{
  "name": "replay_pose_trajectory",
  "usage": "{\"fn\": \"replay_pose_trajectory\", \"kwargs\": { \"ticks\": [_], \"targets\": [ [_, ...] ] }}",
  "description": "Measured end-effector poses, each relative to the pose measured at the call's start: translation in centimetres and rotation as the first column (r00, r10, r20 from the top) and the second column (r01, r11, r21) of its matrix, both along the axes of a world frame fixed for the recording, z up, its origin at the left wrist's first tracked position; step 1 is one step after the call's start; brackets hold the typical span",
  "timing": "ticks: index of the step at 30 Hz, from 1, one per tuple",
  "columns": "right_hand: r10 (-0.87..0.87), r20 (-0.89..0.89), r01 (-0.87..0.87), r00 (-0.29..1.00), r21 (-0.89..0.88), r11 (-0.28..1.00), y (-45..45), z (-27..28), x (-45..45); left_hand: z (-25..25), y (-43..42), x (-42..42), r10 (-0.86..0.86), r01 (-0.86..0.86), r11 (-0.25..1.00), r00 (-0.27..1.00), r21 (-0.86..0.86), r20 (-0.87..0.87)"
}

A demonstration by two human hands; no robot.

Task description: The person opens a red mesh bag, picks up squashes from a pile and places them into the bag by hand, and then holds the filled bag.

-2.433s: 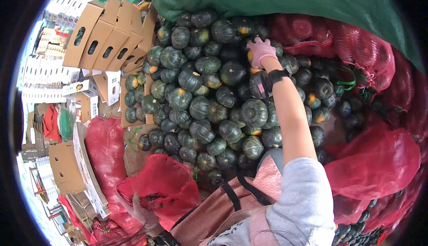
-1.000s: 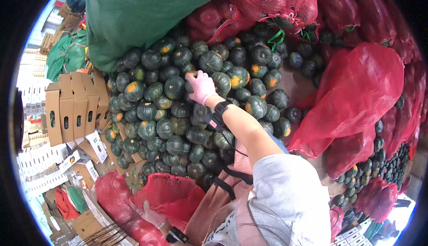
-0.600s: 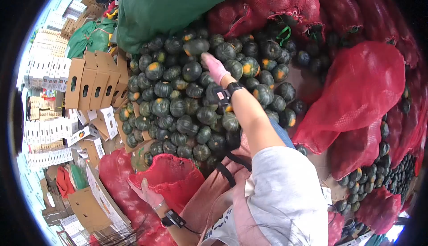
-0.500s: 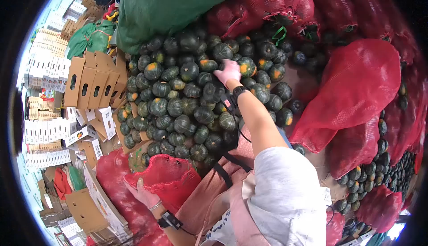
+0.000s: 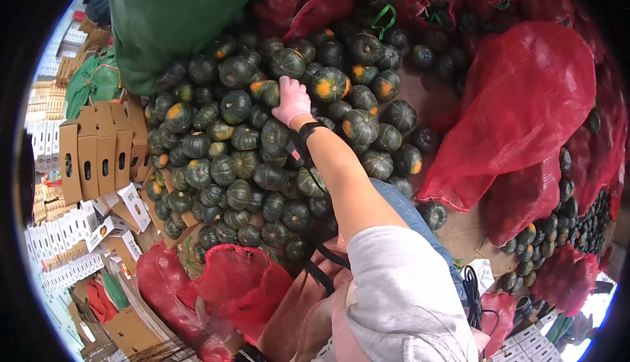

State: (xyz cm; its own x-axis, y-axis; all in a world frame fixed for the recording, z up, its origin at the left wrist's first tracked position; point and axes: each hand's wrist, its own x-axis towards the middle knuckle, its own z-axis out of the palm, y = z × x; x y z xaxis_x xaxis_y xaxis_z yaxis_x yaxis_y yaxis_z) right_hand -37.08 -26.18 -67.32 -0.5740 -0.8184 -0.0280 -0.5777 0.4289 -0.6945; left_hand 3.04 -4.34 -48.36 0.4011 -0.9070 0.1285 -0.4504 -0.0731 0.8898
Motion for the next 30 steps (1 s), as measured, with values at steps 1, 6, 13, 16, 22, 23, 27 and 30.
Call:
{"fn": "replay_pose_trajectory", "kwargs": {
  "ticks": [1,6,13,16,22,23,27,30],
  "targets": [
    [-0.063,0.236,0.070,0.970,-0.021,0.997,0.3,-0.2,-0.6,-0.5,0.1,0.4,-0.051,0.052,0.999,0.994,-0.003,0.101],
    [-0.138,0.983,0.534,0.119,0.053,0.844,0.3,1.6,-4.3,-4.7,0.9,8.5,-0.041,0.035,0.999,0.964,-0.027,-0.261],
    [0.216,0.954,0.034,0.207,-0.227,0.973,-0.3,5.4,-12.1,1.0,-0.6,-0.6,0.113,-0.115,0.991,0.993,0.066,0.029],
    [0.144,0.344,-0.168,0.928,0.041,0.985,3.7,0.8,-16.2,0.5,-0.1,0.6,0.053,-0.057,0.995,0.997,0.079,0.060],
    [0.247,-0.240,-0.204,0.939,0.190,0.960,16.1,-3.8,-7.7,0.3,0.1,0.2,0.085,-0.087,0.994,0.996,0.059,0.030],
    [0.248,-0.263,-0.219,0.932,0.136,0.966,16.5,-3.8,-7.3,0.5,-0.2,-0.7,0.113,-0.108,0.992,0.991,0.066,-0.077],
    [0.493,-0.185,-0.352,0.850,0.498,0.792,17.3,-0.2,-7.9,0.8,-0.8,-2.1,0.170,-0.164,0.984,0.980,0.064,-0.100],
    [0.308,-0.066,-0.254,0.949,0.420,0.871,16.6,0.2,-8.4,0.1,-0.5,-1.8,0.125,-0.115,0.990,0.984,0.077,-0.129]
  ]
}}
